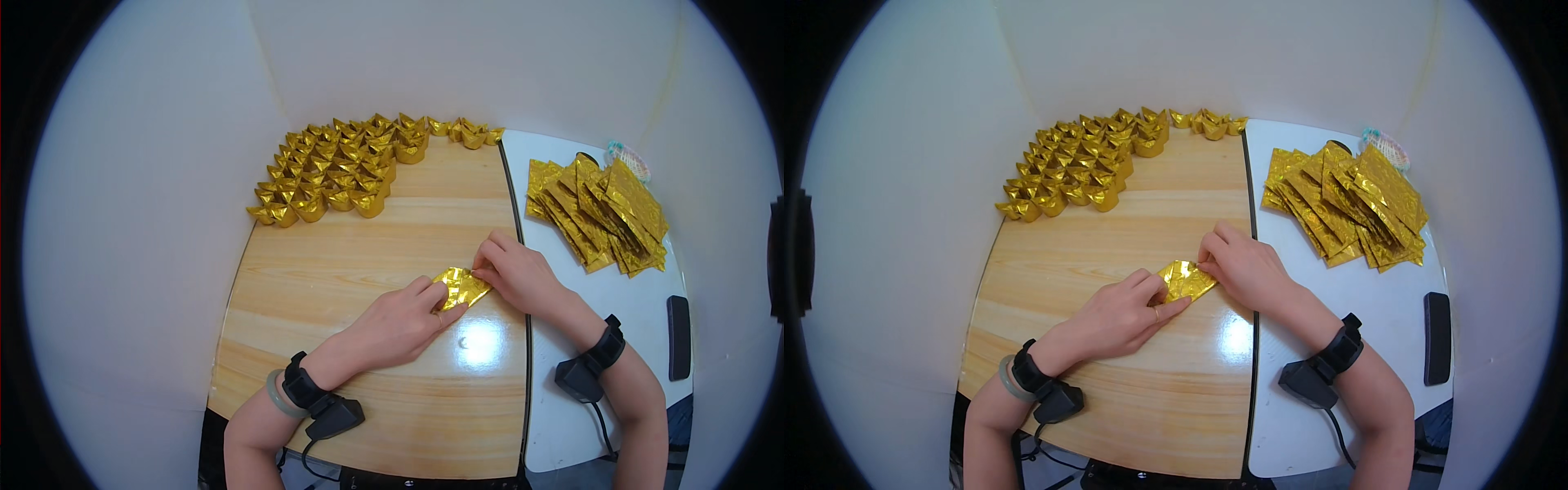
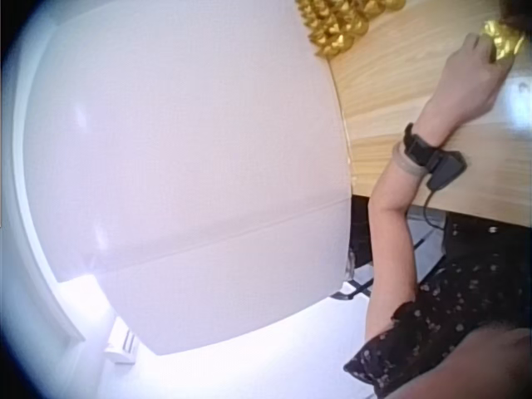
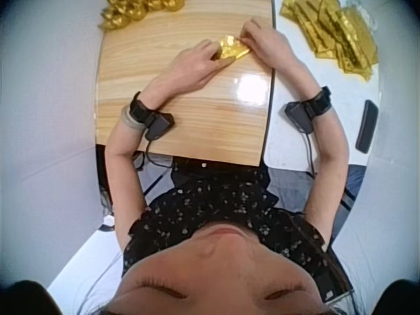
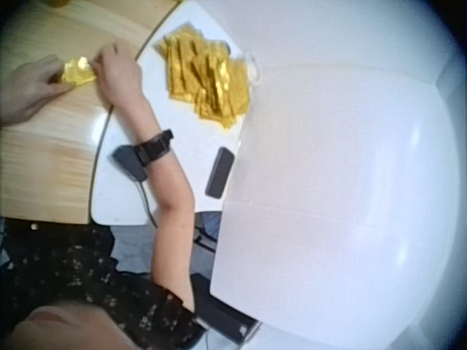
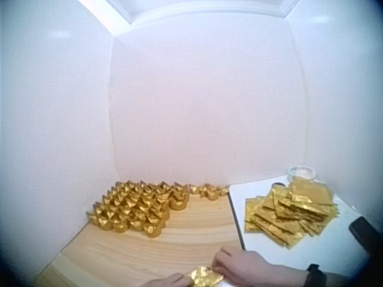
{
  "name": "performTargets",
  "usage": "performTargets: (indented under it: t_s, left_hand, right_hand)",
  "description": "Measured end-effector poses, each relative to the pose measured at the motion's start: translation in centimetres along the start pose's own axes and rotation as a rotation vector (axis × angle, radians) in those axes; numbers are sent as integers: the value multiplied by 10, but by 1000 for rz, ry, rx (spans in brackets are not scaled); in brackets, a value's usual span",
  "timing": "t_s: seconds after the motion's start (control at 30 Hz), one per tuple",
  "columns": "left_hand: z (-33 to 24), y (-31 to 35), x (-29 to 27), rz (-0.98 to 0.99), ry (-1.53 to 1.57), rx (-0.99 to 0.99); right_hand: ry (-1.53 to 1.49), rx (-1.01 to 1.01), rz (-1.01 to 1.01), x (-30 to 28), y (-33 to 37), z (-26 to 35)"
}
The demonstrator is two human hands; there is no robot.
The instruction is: Folding gold-colored paper into traditional Chinese funeral ingots (yuanbao).
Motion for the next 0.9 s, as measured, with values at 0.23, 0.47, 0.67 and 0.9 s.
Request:
performTargets:
  t_s: [0.23, 0.47, 0.67, 0.9]
  left_hand:
    - [22, 0, 13, -16, 305, -87]
    - [24, -1, -1, -210, 302, -334]
    - [31, -2, 2, -45, 319, -509]
    - [35, 0, 8, -44, 524, -546]
  right_hand:
    - [67, -44, -52, 2, 1, -4]
    - [21, -75, 32, -7, 2, 2]
    - [30, 10, 44, 0, 4, 3]
    - [-155, -48, 6, -1, 4, 0]
Point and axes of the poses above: each hand's wrist, its own y-axis away from the middle knuckle, its own x-axis out of the palm, z = x × y, the point moved 4 cm from there along -y, towards the middle knuckle, and after that the axes turned 13 degrees about -x, right-handed, at the moved point
